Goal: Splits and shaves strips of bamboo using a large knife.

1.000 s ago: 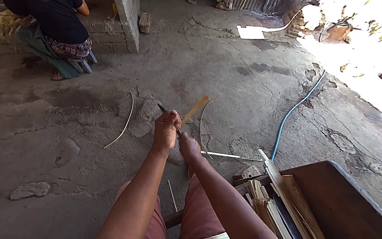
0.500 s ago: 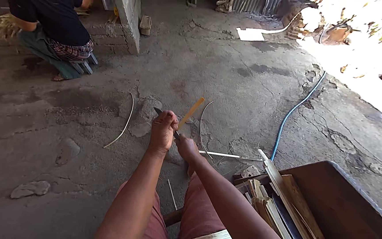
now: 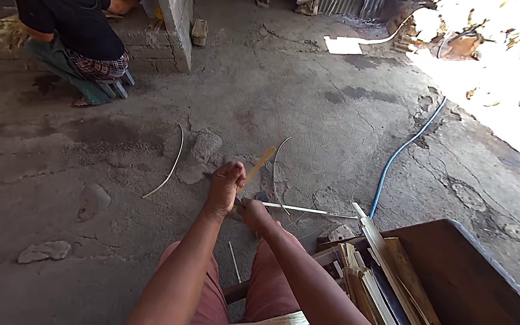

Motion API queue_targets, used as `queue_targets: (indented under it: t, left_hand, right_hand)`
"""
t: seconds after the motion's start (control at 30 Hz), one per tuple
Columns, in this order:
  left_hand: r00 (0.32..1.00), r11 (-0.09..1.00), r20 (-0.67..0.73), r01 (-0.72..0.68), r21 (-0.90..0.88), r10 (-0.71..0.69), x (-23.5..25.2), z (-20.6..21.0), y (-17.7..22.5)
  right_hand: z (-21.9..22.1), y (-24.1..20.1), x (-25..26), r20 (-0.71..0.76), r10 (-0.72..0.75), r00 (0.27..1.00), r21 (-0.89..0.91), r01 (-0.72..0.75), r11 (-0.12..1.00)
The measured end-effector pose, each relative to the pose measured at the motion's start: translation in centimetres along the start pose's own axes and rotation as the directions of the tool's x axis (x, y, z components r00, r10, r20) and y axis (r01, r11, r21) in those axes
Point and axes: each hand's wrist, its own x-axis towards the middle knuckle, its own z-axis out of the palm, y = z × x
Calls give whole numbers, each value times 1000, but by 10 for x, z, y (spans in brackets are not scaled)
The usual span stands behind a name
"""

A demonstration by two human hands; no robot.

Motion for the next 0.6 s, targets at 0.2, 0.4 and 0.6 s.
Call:
queue_targets:
  t: [0.2, 0.4, 0.6]
  left_hand:
    - [963, 996, 265, -68, 64, 49, -7, 20, 52]
    - [937, 956, 329, 21, 293, -122, -35, 57, 126]
    - [919, 868, 342, 3, 496, -198, -90, 53, 175]
  right_hand:
    - [-6, -23, -40, -58, 72, 996, 433, -40, 901]
    - [12, -55, -116, -32, -213, 977, 669, 179, 721]
    - [44, -70, -163, -237, -295, 926, 766, 365, 529]
